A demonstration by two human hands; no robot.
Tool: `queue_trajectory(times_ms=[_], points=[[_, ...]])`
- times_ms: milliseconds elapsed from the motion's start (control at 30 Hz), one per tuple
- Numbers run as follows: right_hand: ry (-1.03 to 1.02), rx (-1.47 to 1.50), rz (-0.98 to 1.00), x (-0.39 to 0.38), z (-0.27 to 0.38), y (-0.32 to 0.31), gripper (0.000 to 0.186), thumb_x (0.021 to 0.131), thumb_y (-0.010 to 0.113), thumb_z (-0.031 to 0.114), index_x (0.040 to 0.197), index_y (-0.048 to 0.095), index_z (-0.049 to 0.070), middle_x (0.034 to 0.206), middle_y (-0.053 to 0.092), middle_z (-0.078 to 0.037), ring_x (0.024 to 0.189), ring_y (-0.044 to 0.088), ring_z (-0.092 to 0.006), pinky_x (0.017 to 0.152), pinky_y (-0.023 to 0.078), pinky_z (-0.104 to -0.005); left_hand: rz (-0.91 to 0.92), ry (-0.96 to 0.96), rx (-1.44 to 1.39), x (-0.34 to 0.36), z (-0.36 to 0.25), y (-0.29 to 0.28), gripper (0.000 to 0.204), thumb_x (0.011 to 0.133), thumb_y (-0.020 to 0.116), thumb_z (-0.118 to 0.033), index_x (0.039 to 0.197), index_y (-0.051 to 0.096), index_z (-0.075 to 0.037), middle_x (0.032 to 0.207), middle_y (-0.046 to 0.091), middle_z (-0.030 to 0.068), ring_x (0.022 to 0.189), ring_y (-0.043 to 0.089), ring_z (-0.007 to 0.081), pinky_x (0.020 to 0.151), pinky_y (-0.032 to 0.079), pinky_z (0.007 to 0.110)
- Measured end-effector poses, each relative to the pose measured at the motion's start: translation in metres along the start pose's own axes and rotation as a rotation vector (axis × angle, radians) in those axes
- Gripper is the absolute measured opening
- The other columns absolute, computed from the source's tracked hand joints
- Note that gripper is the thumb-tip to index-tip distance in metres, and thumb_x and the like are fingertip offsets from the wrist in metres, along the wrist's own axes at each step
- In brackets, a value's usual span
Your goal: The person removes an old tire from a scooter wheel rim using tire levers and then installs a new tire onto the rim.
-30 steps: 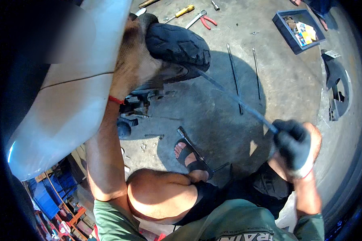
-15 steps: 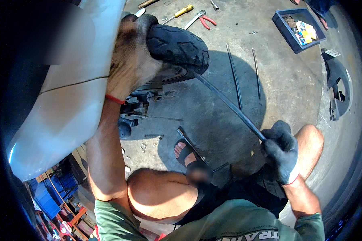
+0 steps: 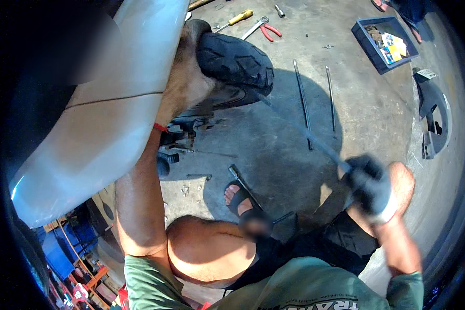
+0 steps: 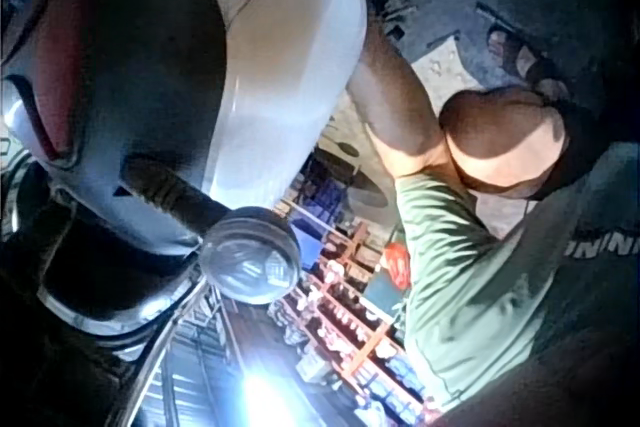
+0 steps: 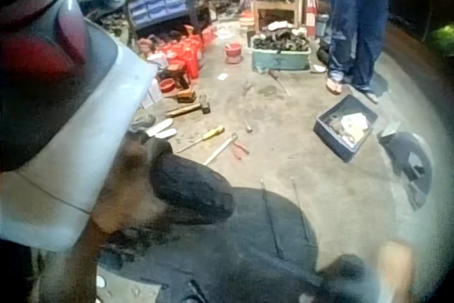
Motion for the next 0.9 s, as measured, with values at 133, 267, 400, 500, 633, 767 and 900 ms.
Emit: queue_trajectory(times_ms=[133,267,400,500,633,767,900], points=[[-0.014,0.162,-0.18,-0.038,-0.035,0.038,0.023,0.083,0.068,0.013,0.101,0.062,0.001,0.081,0.062,-0.004,0.068,0.057,-0.0112,0.057,0.045,-0.0227,0.025,-0.021,-0.223,0.013,-0.001,0.02,0.069,0.058,0.082,-0.034,0.117,0.06,-0.008,0.109,0.063,0.0175,0.105,0.06,0.0335,0.096,0.046,0.041],[0.023,0.218,0.065,-0.012,-0.001,0.032,0.026,0.081,0.068,0.013,0.102,0.063,-0.002,0.08,0.065,-0.007,0.065,0.06,-0.0134,0.055,0.047,-0.0229,0.036,-0.053,-0.077,-0.013,0.039,0.003,0.071,0.057,0.083,-0.036,0.118,0.059,-0.008,0.112,0.062,0.0178,0.108,0.058,0.0341,0.097,0.044,0.043],[0.065,0.121,-0.01,-0.007,0.016,0.003,0.031,0.08,0.068,0.016,0.105,0.063,-0.002,0.086,0.065,-0.008,0.071,0.06,-0.0148,0.063,0.048,-0.0237,0.033,0.056,-0.21,0.008,0.009,0.012,0.07,0.058,0.083,-0.036,0.117,0.059,-0.008,0.113,0.061,0.0181,0.108,0.057,0.0345,0.098,0.044,0.043],[0.164,0.251,-0.076,-0.049,-0.042,0.063,0.039,0.083,0.067,0.016,0.117,0.058,0.001,0.083,0.06,-0.004,0.062,0.055,-0.012,0.052,0.044,-0.0242,0.096,0.063,-0.194,0.007,0.013,0.01,0.07,0.058,0.083,-0.036,0.118,0.059,-0.008,0.113,0.061,0.0183,0.109,0.057,0.0344,0.098,0.044,0.042],[0.171,0.394,-0.07,-0.056,-0.043,0.08,0.037,0.086,0.066,0.018,0.117,0.056,0.001,0.077,0.058,-0.002,0.053,0.048,-0.0074,0.044,0.038,-0.0219,-0.049,0.013,-0.202,-0.002,0.019,0.018,0.069,0.059,0.082,-0.034,0.118,0.059,-0.007,0.111,0.061,0.0186,0.107,0.058,0.0347,0.098,0.044,0.042],[0.149,0.287,0.076,-0.027,-0.027,0.043,0.036,0.086,0.065,0.017,0.116,0.055,0.001,0.075,0.057,-0.002,0.057,0.052,-0.0105,0.046,0.042,-0.0239,-0.069,0.093,-0.287,-0.003,0.02,0.007,0.069,0.059,0.082,-0.034,0.118,0.058,-0.007,0.11,0.061,0.0192,0.106,0.058,0.0357,0.098,0.044,0.043],[0.187,0.581,-0.12,-0.069,-0.072,0.117,0.042,0.086,0.069,0.018,0.121,0.051,0.003,0.077,0.057,-0.002,0.055,0.051,-0.0099,0.044,0.04,-0.0223,-0.058,-0.039,-0.253,0.007,0.011,0.017,0.068,0.059,0.082,-0.034,0.116,0.059,-0.007,0.11,0.06,0.0203,0.106,0.058,0.0365,0.097,0.045,0.043]])
Point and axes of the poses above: each hand's wrist, its own x-axis towards the middle knuckle, its own y-axis out of the palm, z = x × y, the point moved 4 cm from there along x, towards the middle knuckle
